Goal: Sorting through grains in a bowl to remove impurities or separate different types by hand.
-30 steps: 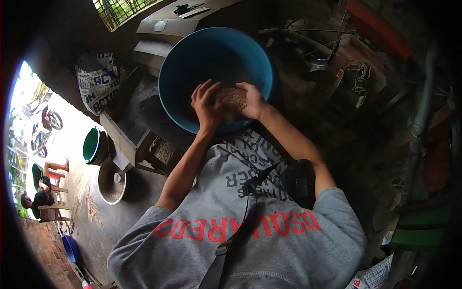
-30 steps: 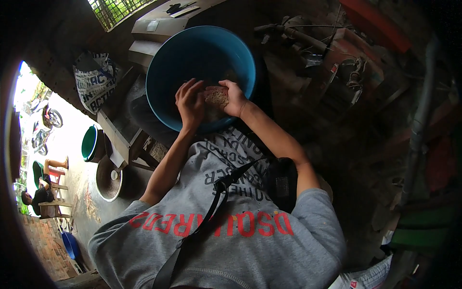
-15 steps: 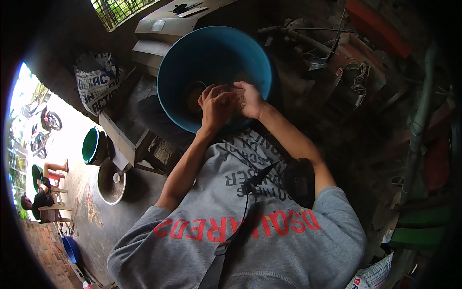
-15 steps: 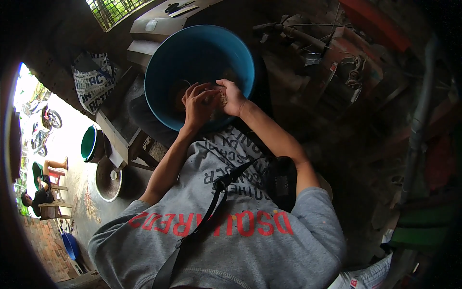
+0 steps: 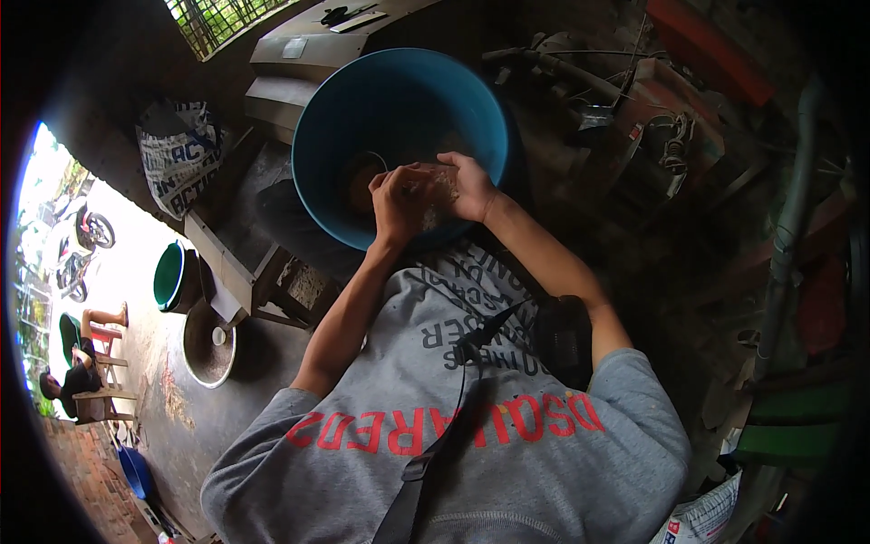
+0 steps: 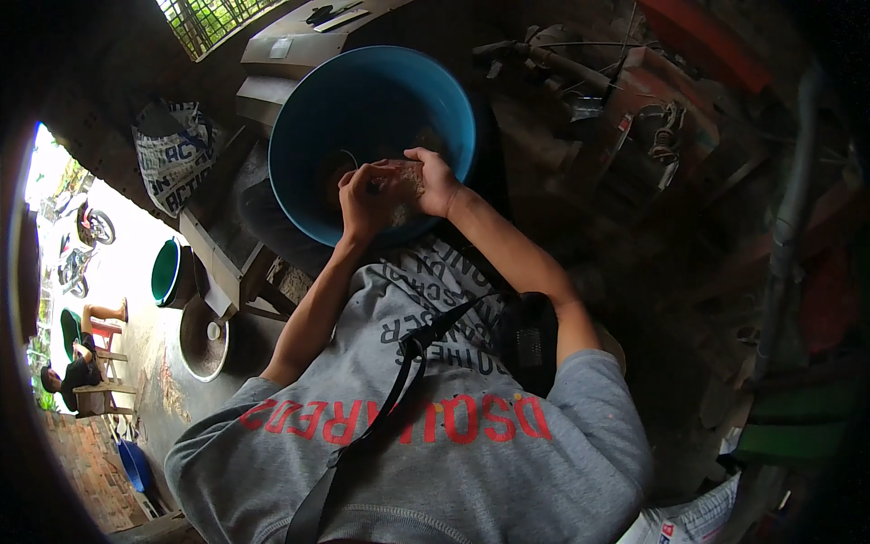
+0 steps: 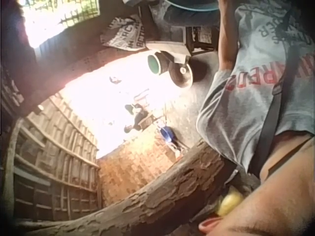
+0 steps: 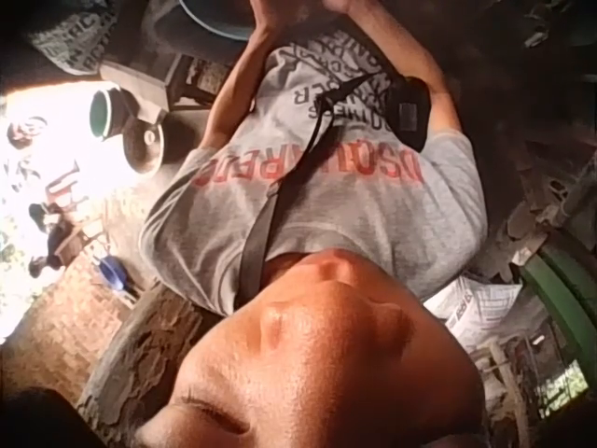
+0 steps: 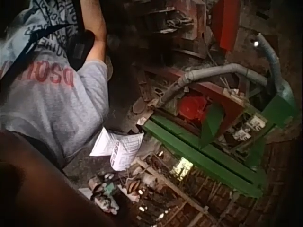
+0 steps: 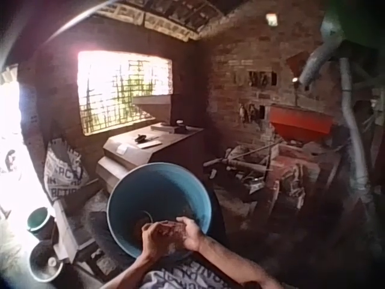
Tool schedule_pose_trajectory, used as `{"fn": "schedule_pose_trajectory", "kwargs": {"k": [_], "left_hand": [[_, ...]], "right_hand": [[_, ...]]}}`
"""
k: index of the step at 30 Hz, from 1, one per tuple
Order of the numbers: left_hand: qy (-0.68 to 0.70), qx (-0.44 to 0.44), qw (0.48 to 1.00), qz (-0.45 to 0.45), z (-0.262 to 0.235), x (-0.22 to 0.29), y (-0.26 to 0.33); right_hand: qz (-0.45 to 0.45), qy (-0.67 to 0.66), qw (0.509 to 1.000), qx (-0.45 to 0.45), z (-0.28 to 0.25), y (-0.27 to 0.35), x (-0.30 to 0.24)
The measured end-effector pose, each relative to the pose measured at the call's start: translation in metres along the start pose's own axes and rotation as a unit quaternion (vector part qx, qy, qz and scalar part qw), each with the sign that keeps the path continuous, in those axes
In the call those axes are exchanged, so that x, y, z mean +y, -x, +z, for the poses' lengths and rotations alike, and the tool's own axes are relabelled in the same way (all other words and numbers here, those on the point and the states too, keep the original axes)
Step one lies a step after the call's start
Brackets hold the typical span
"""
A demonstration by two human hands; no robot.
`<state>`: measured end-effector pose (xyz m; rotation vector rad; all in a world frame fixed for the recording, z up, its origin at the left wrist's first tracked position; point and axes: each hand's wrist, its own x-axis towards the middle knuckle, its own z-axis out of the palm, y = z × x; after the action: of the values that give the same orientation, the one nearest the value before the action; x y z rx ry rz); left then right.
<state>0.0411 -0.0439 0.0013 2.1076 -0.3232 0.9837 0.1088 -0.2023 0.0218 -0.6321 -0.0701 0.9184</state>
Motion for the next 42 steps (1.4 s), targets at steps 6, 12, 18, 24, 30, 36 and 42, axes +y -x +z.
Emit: {"fn": "schedule_pose_trajectory", "kwargs": {"k": [6, 12, 18, 24, 30, 36, 42], "left_hand": [[0.045, 0.008, 0.999, -0.022, -0.001, 0.008, -0.005], [0.014, 0.078, 0.996, -0.036, -0.005, -0.006, -0.002], [-0.041, 0.087, 0.995, -0.009, -0.004, -0.002, -0.004], [-0.014, -0.117, 0.990, 0.082, -0.003, 0.011, 0.001], [-0.019, -0.127, 0.990, 0.064, 0.002, 0.006, 0.003], [0.043, -0.057, 0.996, 0.057, 0.004, -0.002, -0.007], [0.031, -0.096, 0.990, 0.098, 0.000, 0.012, -0.008]], "right_hand": [[0.002, -0.002, 1.000, 0.025, -0.010, -0.005, -0.002], [-0.013, -0.036, 0.999, 0.025, -0.004, -0.003, 0.001], [-0.054, -0.039, 0.991, 0.114, -0.018, -0.011, 0.003], [-0.045, -0.023, 0.995, 0.087, -0.015, -0.009, 0.003], [-0.033, 0.025, 0.992, 0.121, 0.002, 0.002, 0.003], [0.008, 0.011, 0.996, 0.090, -0.017, -0.006, -0.001], [-0.020, -0.049, 0.992, 0.117, -0.009, -0.005, -0.005]]}}
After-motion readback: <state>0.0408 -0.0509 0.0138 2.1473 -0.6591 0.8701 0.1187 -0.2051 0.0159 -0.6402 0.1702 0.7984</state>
